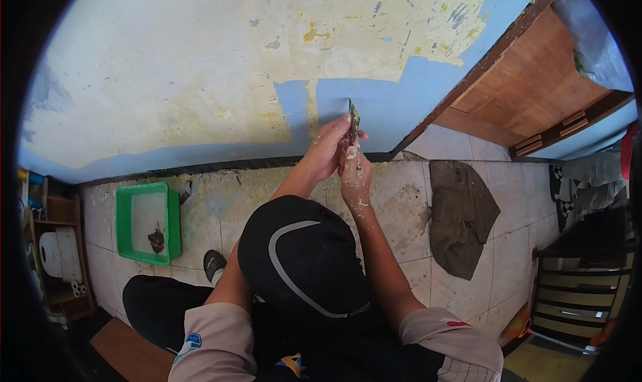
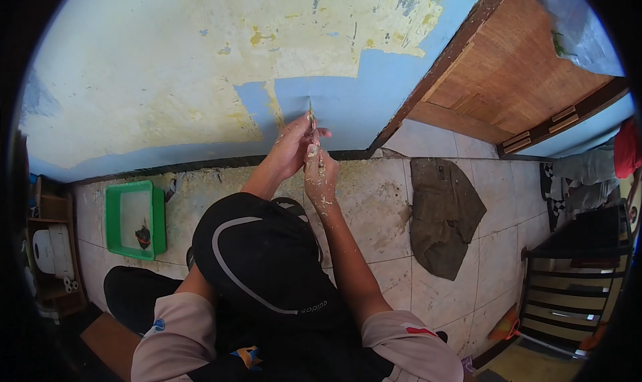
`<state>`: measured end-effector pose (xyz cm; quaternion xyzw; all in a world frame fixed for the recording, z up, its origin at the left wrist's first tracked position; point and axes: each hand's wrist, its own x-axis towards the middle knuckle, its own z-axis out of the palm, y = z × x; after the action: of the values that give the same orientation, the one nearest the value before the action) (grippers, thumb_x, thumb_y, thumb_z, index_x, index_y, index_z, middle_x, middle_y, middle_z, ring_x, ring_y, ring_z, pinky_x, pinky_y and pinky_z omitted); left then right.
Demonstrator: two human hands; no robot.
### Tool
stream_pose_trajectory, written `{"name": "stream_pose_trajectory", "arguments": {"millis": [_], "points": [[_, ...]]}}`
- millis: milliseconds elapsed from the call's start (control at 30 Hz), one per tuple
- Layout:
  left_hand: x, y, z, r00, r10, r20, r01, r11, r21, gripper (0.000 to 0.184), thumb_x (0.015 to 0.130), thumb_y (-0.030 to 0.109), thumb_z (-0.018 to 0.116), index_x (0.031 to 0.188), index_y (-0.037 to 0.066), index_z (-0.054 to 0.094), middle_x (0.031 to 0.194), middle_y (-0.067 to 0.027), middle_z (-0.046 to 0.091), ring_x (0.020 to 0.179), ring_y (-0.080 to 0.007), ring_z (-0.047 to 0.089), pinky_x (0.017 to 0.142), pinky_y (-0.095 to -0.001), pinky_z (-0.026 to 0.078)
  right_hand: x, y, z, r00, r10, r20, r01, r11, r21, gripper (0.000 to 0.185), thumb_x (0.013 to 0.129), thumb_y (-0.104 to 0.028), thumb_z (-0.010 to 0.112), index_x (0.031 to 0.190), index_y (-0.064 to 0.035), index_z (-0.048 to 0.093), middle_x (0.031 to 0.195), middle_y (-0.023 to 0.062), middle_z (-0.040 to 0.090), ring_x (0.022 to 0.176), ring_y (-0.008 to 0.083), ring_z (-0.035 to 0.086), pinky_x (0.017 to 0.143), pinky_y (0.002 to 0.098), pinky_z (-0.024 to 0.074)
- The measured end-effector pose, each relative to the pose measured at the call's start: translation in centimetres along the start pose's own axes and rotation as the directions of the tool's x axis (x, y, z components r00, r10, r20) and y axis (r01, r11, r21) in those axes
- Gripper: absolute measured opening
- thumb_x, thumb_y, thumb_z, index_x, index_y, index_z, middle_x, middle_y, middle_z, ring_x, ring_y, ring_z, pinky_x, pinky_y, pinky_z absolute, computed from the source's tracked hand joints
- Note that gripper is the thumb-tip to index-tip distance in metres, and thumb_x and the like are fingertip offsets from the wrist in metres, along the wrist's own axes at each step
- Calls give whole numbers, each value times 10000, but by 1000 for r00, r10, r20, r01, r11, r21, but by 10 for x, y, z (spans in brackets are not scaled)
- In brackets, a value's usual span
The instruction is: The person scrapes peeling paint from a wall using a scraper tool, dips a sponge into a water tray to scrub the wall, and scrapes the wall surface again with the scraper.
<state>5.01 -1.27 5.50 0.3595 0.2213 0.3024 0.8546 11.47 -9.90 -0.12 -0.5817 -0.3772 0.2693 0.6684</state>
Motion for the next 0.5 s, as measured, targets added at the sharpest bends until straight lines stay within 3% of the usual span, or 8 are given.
{"name": "stream_pose_trajectory", "arguments": {"millis": [33, 367, 433, 500], "points": [[0, -3, -1, 1000, -5, -15, 5, 1000, -22, 290, 1052, 369, 478, 985, 117, 606, 882, -58, 674, 620, -60, 541, 527, -223, 447, -2, 2, 0, 1000, -5, 21, 5, 1000, 10, 401, 1066, -318, 444, 783, -46, 529, 665, -43, 456, 582, 45, 389, 506, 232, 292], [2, -33, -28, 997, -66, -38, 64, 997, -32, 322, 1052, 389, 472, 971, 107, 603, 842, -44, 651, 620, -68, 529, 551, -237, 444, -16, 33, -2, 999, 39, 18, -40, 998, 39, 401, 1057, -328, 473, 774, -49, 525, 682, -38, 456, 595, 47, 393, 510, 239, 305], [3, -36, -31, 994, -106, -29, 105, 994, -23, 291, 1048, 379, 474, 928, 133, 571, 874, -49, 627, 873, -151, 614, 709, -316, 505, -16, 31, -4, 999, 37, 27, -38, 999, 20, 410, 1056, -331, 474, 768, -44, 526, 682, -32, 464, 597, 53, 403, 513, 245, 310], [5, -42, -33, 993, -106, -50, 104, 994, -37, 289, 1048, 381, 475, 929, 136, 572, 838, -31, 606, 907, -156, 618, 706, -314, 499, -18, 40, -6, 998, 63, 17, -63, 998, -1, 408, 1048, -308, 483, 784, -5, 558, 664, 2, 498, 605, 84, 439, 531, 284, 353]]}}
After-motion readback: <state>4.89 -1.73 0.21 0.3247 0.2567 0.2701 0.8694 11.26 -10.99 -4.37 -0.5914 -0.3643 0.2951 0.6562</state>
